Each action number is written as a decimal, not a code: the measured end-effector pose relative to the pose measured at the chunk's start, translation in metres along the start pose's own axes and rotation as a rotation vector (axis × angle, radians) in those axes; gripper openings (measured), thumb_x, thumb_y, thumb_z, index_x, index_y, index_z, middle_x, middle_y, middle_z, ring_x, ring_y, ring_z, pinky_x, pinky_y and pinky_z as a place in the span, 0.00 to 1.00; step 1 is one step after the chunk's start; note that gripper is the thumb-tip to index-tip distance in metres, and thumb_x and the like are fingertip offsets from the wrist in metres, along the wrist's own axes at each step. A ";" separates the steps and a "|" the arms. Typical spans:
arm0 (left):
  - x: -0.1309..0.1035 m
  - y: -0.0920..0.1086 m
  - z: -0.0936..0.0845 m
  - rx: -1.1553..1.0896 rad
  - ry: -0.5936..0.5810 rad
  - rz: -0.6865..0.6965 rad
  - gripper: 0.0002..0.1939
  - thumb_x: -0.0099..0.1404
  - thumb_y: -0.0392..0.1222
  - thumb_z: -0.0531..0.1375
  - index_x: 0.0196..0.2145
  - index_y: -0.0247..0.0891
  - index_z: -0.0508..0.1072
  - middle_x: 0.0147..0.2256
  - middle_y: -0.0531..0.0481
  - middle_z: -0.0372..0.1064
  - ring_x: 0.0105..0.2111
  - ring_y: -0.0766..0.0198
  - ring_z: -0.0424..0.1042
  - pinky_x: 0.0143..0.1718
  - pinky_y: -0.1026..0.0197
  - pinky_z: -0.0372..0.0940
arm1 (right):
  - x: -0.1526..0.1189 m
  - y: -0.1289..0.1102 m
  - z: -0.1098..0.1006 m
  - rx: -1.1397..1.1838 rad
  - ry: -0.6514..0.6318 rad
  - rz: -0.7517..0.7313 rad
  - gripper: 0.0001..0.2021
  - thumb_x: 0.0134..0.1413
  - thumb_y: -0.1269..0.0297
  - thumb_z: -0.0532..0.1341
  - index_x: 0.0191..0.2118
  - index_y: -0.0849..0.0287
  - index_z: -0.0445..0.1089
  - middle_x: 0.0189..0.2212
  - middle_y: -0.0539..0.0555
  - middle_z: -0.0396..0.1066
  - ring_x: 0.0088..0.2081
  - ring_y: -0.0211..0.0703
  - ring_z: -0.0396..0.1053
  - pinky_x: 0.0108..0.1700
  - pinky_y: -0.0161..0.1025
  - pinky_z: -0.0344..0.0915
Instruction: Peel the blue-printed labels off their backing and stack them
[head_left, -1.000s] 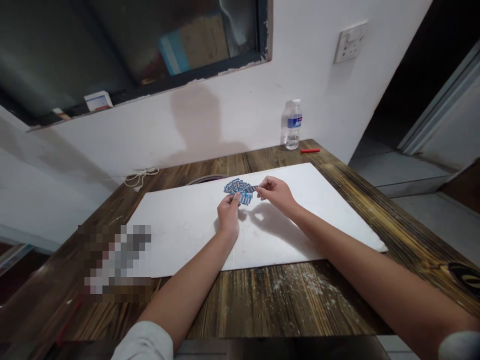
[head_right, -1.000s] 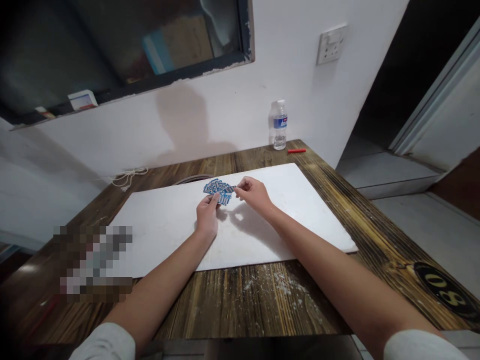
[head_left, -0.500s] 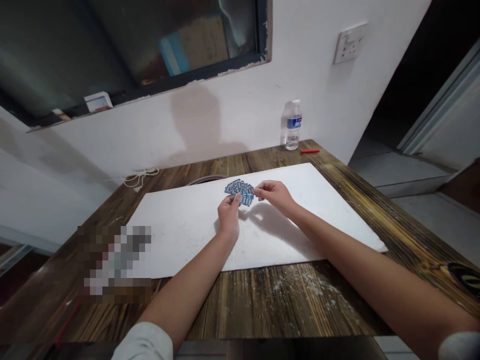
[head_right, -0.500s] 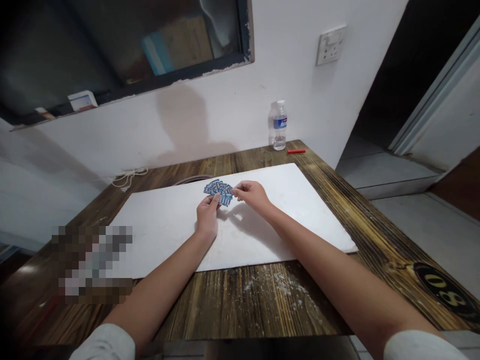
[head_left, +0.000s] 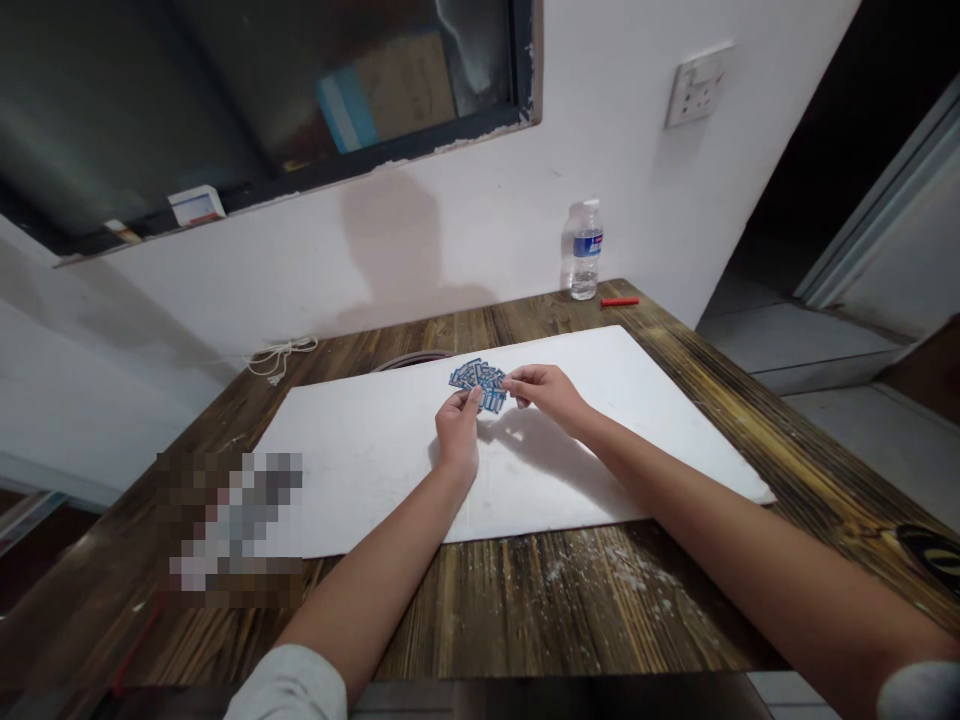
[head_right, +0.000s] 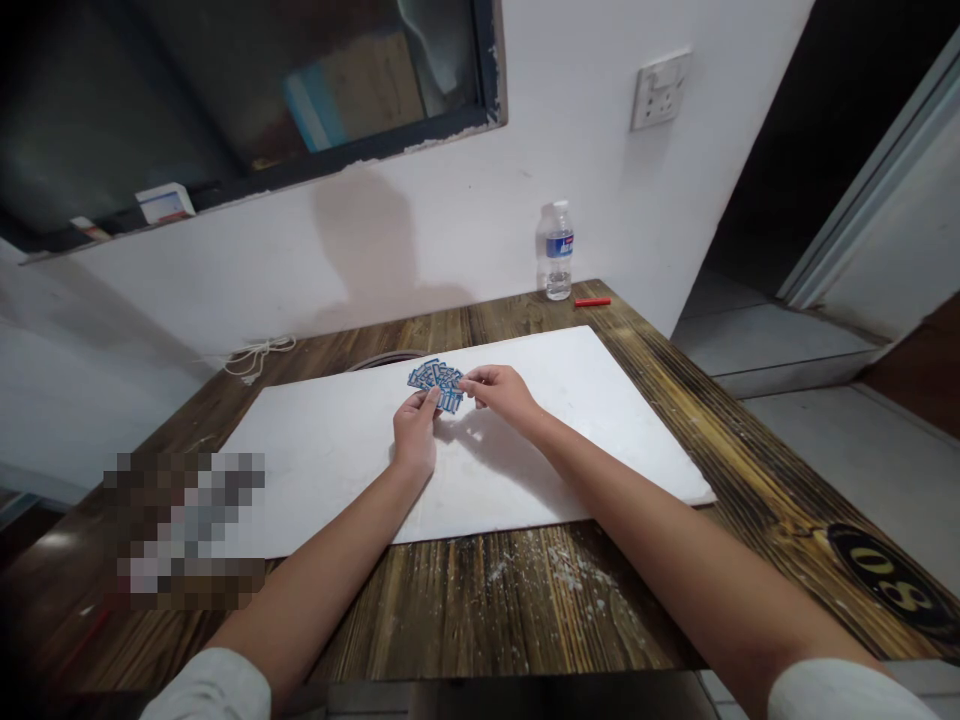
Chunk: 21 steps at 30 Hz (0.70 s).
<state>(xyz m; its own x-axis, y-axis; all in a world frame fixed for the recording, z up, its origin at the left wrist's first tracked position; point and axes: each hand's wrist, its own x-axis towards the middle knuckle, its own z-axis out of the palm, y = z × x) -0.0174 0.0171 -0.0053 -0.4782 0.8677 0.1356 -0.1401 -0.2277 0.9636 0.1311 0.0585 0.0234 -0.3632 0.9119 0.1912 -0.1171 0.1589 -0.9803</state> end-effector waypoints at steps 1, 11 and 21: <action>0.000 0.000 0.000 0.007 0.001 0.000 0.16 0.52 0.50 0.67 0.29 0.34 0.75 0.26 0.52 0.71 0.28 0.68 0.68 0.34 0.65 0.61 | 0.000 -0.001 0.000 -0.001 0.005 -0.005 0.17 0.43 0.49 0.66 0.27 0.60 0.72 0.18 0.47 0.65 0.20 0.34 0.59 0.26 0.35 0.56; -0.015 0.011 0.003 0.257 -0.213 0.208 0.14 0.56 0.50 0.65 0.26 0.35 0.75 0.26 0.51 0.71 0.29 0.65 0.68 0.35 0.62 0.63 | 0.001 0.023 -0.011 -0.268 0.206 -0.100 0.15 0.54 0.53 0.55 0.23 0.57 0.64 0.18 0.48 0.63 0.23 0.39 0.60 0.29 0.37 0.56; -0.033 0.024 0.006 0.270 -0.628 0.186 0.09 0.47 0.42 0.70 0.20 0.36 0.75 0.25 0.48 0.71 0.28 0.63 0.69 0.35 0.60 0.63 | 0.005 0.038 -0.008 -0.872 -0.248 -0.418 0.11 0.51 0.67 0.62 0.41 0.59 0.74 0.44 0.57 0.74 0.48 0.48 0.66 0.51 0.42 0.60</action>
<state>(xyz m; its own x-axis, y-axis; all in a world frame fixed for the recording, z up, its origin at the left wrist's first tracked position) 0.0000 -0.0145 0.0148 0.1281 0.9344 0.3323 0.1543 -0.3498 0.9241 0.1320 0.0720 -0.0135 -0.6419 0.6304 0.4366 0.4041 0.7620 -0.5061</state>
